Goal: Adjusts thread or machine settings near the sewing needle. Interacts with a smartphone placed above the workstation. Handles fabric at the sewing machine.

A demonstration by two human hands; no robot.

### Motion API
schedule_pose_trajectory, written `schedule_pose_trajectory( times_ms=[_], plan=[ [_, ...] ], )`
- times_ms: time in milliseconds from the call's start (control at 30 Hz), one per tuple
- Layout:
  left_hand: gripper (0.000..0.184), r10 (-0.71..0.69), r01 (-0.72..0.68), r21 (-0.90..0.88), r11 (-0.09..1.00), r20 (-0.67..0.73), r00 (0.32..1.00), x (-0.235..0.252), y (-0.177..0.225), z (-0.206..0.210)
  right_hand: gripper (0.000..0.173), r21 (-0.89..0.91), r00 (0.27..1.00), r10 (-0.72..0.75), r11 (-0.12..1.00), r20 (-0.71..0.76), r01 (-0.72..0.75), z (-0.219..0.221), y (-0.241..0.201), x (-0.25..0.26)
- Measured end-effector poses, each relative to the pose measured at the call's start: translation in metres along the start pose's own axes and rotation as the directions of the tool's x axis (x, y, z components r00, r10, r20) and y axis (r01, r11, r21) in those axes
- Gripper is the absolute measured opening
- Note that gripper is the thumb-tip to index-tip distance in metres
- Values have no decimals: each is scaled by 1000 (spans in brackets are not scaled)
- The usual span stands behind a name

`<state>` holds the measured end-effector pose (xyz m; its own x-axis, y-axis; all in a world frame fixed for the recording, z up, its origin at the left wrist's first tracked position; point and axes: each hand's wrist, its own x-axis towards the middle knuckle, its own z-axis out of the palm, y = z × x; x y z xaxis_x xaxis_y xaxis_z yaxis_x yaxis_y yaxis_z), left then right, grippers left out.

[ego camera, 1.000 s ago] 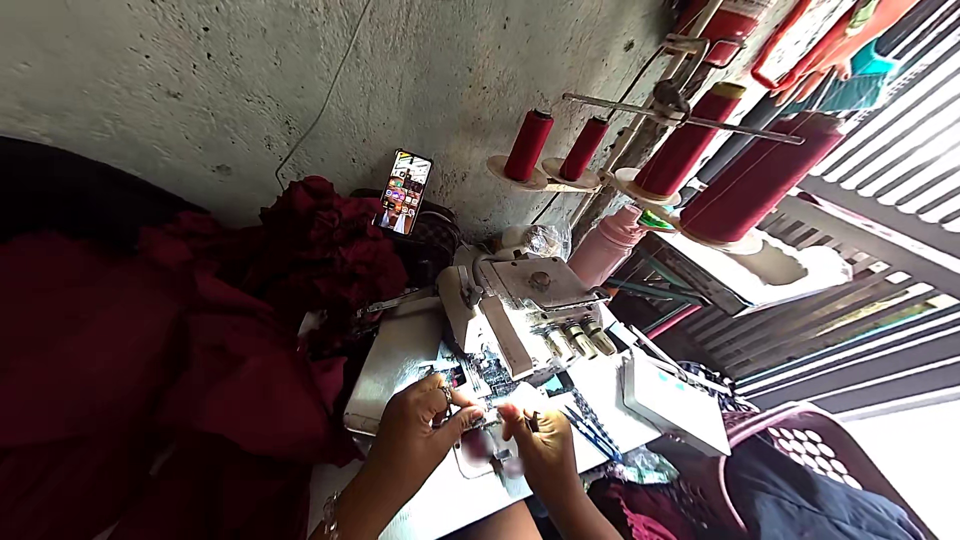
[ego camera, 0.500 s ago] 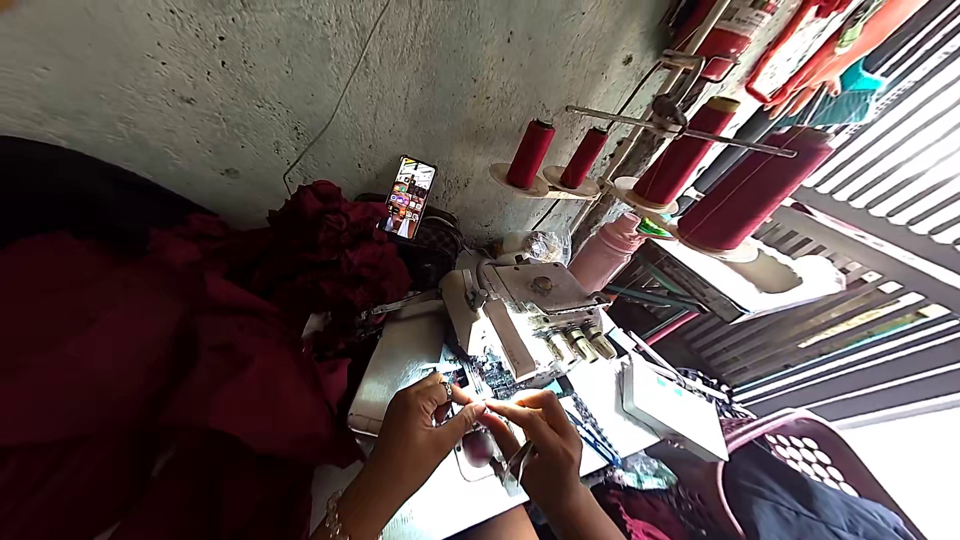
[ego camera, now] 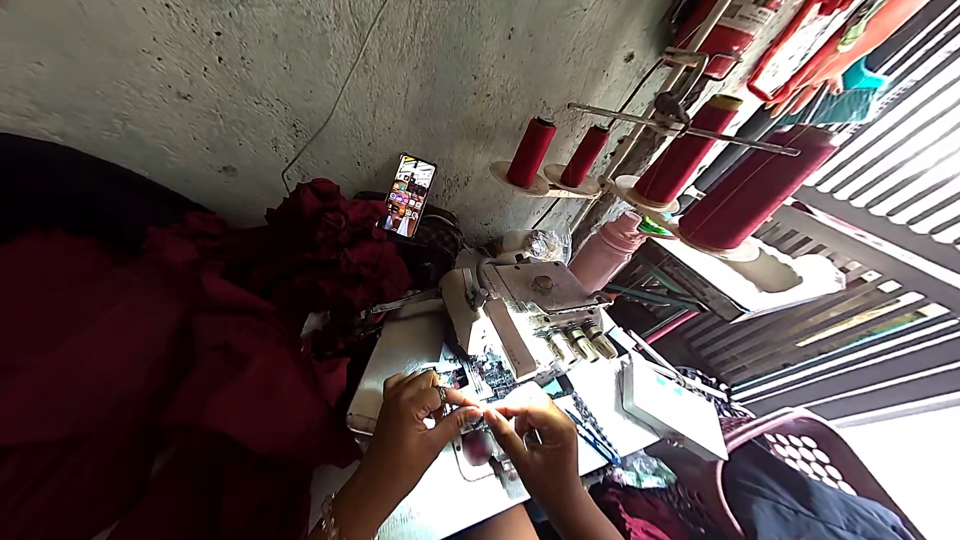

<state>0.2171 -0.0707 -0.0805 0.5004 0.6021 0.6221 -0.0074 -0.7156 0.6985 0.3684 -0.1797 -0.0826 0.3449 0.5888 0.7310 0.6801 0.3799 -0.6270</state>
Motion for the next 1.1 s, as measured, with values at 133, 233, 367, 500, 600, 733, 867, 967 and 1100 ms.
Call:
schedule_pose_trajectory(
  times_ms=[133,233,367,500,600,733,867,967,1100],
  plan=[
    [19,-44,46,-117,992,20,999,1,-7,0,20,102,995,86,991,43,-90,10,-2,0],
    [19,-92,100,-124,987,71,993,4,-12,-1,31,-25,979,74,997,188,-70,15,0,-3],
    [23,-215,217,-25,976,74,974,9,-20,-10,24,-236,773,215,968,597,-87,-14,-29,12],
    [22,-245,246,-35,969,26,969,8,-23,-9,25,-138,589,125,990,798,-23,-55,-67,51],
    [23,-245,244,-39,969,-12,969,7,-22,-6,20,-280,690,-46,893,722,353,-55,-85,78],
    [26,-273,271,-134,953,2,962,7,-22,-10,35,-505,647,-42,588,761,632,-27,-98,109],
    [24,-298,290,-232,929,-1,955,8,-23,-13,30,-558,570,142,486,809,672,-2,-97,124],
    [22,-330,316,-278,907,-3,944,9,-22,-15,35,-583,574,217,559,789,590,12,-94,131],
    [23,-334,319,-321,892,6,942,10,-21,-19,33,-543,611,163,666,775,511,28,-78,122]
  ],
)
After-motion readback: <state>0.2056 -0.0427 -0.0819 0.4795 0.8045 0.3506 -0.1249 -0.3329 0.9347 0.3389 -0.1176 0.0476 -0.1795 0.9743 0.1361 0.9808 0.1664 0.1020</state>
